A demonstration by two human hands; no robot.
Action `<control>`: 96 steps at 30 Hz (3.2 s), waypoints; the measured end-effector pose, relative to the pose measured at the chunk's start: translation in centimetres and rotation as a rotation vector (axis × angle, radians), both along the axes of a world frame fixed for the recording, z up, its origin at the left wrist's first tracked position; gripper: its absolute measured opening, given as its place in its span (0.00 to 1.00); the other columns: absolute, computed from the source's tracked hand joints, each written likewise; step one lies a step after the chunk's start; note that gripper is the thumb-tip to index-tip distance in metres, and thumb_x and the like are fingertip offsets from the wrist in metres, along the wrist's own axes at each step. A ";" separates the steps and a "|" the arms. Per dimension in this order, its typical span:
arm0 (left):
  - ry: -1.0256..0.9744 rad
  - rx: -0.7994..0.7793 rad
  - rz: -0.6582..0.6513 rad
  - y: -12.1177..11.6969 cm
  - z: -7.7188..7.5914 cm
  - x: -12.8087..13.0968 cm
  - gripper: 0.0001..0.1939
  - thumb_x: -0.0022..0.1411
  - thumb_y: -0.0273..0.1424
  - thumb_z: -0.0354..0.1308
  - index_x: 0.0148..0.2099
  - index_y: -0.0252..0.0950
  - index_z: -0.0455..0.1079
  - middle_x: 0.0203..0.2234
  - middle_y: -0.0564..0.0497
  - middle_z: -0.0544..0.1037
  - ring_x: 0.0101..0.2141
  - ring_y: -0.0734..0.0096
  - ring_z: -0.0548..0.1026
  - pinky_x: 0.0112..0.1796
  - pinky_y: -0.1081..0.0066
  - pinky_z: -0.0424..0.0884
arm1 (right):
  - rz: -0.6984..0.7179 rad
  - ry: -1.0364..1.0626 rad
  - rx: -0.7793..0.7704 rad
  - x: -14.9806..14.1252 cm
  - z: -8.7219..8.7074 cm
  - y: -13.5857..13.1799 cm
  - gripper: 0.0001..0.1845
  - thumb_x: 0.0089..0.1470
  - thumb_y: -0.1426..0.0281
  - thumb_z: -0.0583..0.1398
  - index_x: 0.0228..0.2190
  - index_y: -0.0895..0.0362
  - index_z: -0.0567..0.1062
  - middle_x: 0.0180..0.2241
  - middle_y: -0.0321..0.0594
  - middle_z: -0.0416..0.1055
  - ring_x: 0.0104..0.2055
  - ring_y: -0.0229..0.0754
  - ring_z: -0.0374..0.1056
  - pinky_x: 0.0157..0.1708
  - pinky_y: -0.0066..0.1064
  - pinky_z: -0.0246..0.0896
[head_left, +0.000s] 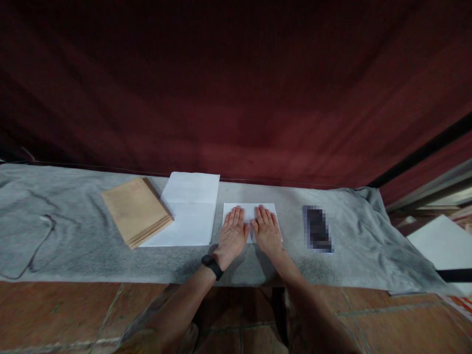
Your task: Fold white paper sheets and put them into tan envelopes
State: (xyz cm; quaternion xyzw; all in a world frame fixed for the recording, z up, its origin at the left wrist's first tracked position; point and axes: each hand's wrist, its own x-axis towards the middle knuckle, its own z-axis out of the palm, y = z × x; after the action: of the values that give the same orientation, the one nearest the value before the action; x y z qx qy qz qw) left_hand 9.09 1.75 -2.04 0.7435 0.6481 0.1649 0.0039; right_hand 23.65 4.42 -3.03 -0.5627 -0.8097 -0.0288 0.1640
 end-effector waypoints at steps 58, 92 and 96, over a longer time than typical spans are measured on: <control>0.096 0.013 0.065 -1.4 0.1 -2.0 0.29 0.72 0.36 0.39 0.69 0.24 0.54 0.67 0.37 0.56 0.67 0.57 0.52 0.66 0.56 0.51 | -0.128 -0.025 0.124 5.9 -1.0 -2.7 0.30 0.69 0.63 0.45 0.64 0.67 0.58 0.64 0.57 0.59 0.66 0.54 0.55 0.63 0.48 0.50; 0.090 -0.029 0.098 2.4 0.6 -1.7 0.30 0.70 0.32 0.39 0.70 0.25 0.52 0.67 0.39 0.57 0.68 0.60 0.53 0.66 0.57 0.47 | -0.123 0.068 0.048 0.7 -0.4 1.7 0.31 0.70 0.60 0.43 0.64 0.66 0.59 0.65 0.54 0.57 0.67 0.54 0.53 0.64 0.49 0.47; 0.086 0.000 0.114 2.1 0.4 -2.2 0.30 0.71 0.34 0.38 0.69 0.25 0.52 0.67 0.38 0.58 0.67 0.59 0.54 0.65 0.57 0.51 | -0.138 0.068 0.069 1.8 -0.5 1.3 0.32 0.69 0.59 0.43 0.64 0.67 0.59 0.64 0.58 0.58 0.66 0.56 0.54 0.63 0.51 0.49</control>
State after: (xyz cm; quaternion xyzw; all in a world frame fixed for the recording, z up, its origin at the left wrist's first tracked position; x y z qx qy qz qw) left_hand 6.90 3.81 -1.67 0.7116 0.6890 0.1329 -0.0335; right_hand 25.46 5.73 -3.49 -0.6120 -0.7613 -0.0487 0.2084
